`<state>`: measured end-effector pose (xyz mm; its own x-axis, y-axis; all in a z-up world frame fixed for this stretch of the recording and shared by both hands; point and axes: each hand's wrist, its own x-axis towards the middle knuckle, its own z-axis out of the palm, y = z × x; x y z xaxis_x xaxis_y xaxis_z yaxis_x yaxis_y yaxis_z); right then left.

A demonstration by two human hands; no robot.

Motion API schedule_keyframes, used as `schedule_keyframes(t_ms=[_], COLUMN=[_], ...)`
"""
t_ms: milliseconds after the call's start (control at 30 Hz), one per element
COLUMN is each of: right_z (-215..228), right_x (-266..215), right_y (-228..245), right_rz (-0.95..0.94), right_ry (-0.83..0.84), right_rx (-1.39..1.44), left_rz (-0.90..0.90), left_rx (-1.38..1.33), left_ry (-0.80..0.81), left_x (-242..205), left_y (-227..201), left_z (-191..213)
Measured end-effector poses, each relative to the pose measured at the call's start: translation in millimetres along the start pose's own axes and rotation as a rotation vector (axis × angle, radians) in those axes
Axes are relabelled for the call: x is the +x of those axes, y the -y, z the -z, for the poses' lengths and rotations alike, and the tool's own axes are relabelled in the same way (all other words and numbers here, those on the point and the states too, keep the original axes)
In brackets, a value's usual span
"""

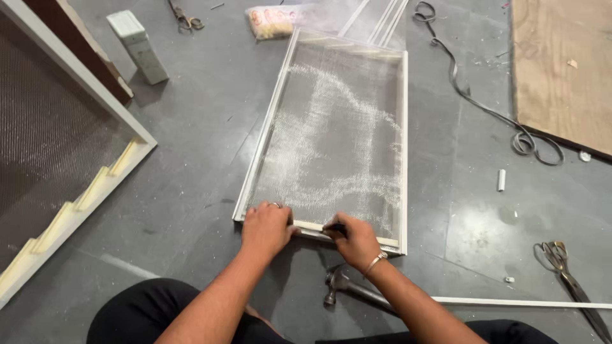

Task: The person assembles a window screen by securing mesh to a frame. They use a utility knife to trim excess mesh and a hammer to tap in retaining strips along the frame edges.

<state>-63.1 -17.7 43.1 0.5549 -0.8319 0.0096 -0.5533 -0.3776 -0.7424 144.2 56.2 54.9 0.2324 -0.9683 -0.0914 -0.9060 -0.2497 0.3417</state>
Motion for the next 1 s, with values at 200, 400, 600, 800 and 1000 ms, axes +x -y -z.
schedule_keyframes(t_ms=[200,400,600,800,1000], right_z=[-14.9,-18.2,-31.3,-32.5,-44.8], right_x=[-3.6,5.5,5.0,15.4,17.3], right_y=[4.9,13.3,18.0,27.4,29.7], right_rz=[0.284,0.003,0.223,0.094,0.158], right_ry=[-0.021,0.008,-0.014,0.016,0.027], right_rx=[-0.257,-0.032,-0.199,-0.023,-0.140], left_rz=[0.051,0.061,0.054,0.081,0.167], left_rx=[0.003,-0.162,-0.109,-0.051,0.015], left_ry=[-0.038,-0.035,0.017,-0.011,0.054], left_x=[-1.1,1.0,7.5,4.3,10.0], left_y=[2.8,14.1,35.9,31.7,69.8], left_z=[-1.4,-2.2,2.2,13.5,27.1])
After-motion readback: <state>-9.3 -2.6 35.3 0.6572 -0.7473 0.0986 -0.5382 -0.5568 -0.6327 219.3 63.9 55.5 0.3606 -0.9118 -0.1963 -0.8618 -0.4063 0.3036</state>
